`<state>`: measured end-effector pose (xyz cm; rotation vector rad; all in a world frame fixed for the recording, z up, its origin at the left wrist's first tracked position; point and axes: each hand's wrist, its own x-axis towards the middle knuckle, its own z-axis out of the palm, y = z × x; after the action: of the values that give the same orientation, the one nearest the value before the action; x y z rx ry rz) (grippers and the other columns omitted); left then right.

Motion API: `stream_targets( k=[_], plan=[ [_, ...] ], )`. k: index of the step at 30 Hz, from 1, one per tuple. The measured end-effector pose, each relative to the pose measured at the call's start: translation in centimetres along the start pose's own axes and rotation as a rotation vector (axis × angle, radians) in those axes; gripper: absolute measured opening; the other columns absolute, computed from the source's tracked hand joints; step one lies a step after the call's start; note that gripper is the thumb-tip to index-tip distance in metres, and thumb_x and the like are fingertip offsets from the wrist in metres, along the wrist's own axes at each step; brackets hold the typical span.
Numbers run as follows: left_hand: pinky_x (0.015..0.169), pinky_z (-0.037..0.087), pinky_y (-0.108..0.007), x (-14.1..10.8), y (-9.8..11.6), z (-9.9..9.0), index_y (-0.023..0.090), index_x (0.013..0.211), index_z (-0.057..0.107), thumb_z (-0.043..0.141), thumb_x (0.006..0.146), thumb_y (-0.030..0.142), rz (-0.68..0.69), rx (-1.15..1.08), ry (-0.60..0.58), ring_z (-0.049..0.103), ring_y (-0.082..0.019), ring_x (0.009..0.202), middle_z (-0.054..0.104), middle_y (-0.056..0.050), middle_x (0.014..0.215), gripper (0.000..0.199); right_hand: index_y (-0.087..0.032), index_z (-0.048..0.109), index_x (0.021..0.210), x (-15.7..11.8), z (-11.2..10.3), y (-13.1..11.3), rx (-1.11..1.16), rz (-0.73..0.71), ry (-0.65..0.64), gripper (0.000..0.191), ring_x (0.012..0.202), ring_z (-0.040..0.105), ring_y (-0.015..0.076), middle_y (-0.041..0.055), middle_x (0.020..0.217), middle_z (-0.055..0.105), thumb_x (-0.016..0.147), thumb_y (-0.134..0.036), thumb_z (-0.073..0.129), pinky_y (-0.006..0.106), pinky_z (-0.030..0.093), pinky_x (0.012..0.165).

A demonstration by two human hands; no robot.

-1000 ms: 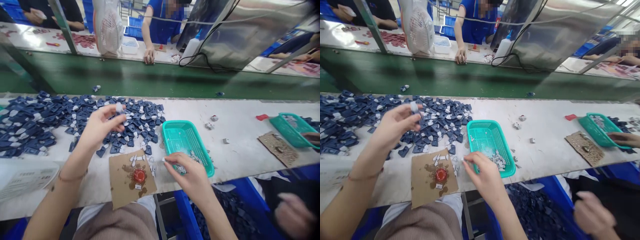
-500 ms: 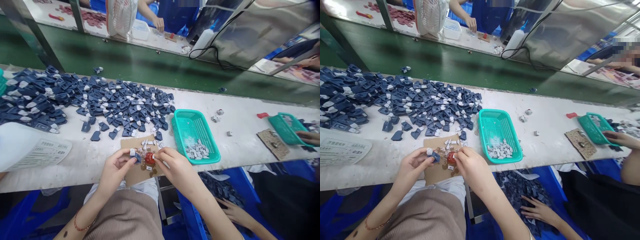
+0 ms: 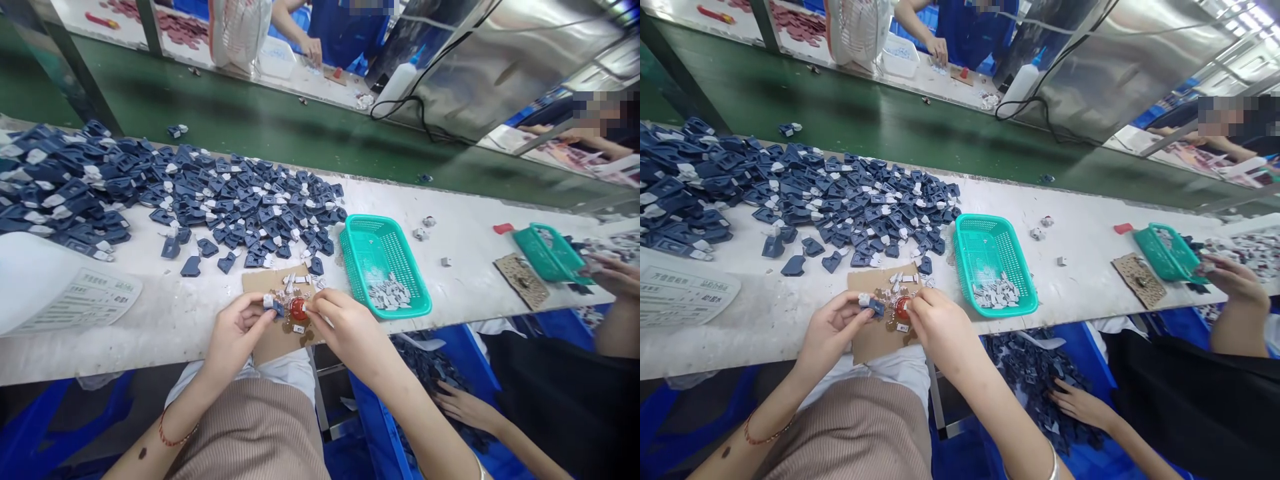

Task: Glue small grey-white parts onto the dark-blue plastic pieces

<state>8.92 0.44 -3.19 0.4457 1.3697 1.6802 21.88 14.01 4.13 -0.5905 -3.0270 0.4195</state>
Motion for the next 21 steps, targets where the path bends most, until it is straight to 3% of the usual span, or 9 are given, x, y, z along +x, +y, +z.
stream_targets(
  k=[16,18,21],
  plan=[
    [0.079,0.055,-0.022,-0.1,0.1,-0.2,0.016,0.095,0.061,0.067,0.080,0.021,0.009,-0.044,-0.019,0.071,-0.014,0.082,0.073,-0.004,0.091,0.017,-0.016,0.063,0.075,0.3,0.1,-0.4,0.078,0.079,0.013,0.020,0.078,0.063,0.0209,0.0087,0.081,0.064,0.091,-0.012,0.051,0.032,0.051,0.070],
    [0.079,0.056,-0.023,-0.3,0.3,-0.2,0.016,0.093,0.060,0.069,0.079,0.021,0.008,-0.096,0.007,0.071,-0.014,0.083,0.073,-0.004,0.093,0.017,-0.016,0.065,0.076,0.3,-0.1,0.0,0.159,0.123,0.032,0.018,0.077,0.064,0.0207,0.0080,0.080,0.065,0.089,-0.013,0.054,0.033,0.051,0.070],
    [0.076,0.057,-0.022,-0.7,1.0,0.0,0.016,0.090,0.060,0.072,0.077,0.021,-0.004,-0.168,0.020,0.072,-0.014,0.082,0.074,-0.003,0.095,0.018,-0.018,0.069,0.078,-0.2,-0.6,0.5,0.490,0.268,0.072,0.009,0.076,0.066,0.0196,0.0064,0.080,0.070,0.084,-0.021,0.064,0.031,0.052,0.070]
  ],
)
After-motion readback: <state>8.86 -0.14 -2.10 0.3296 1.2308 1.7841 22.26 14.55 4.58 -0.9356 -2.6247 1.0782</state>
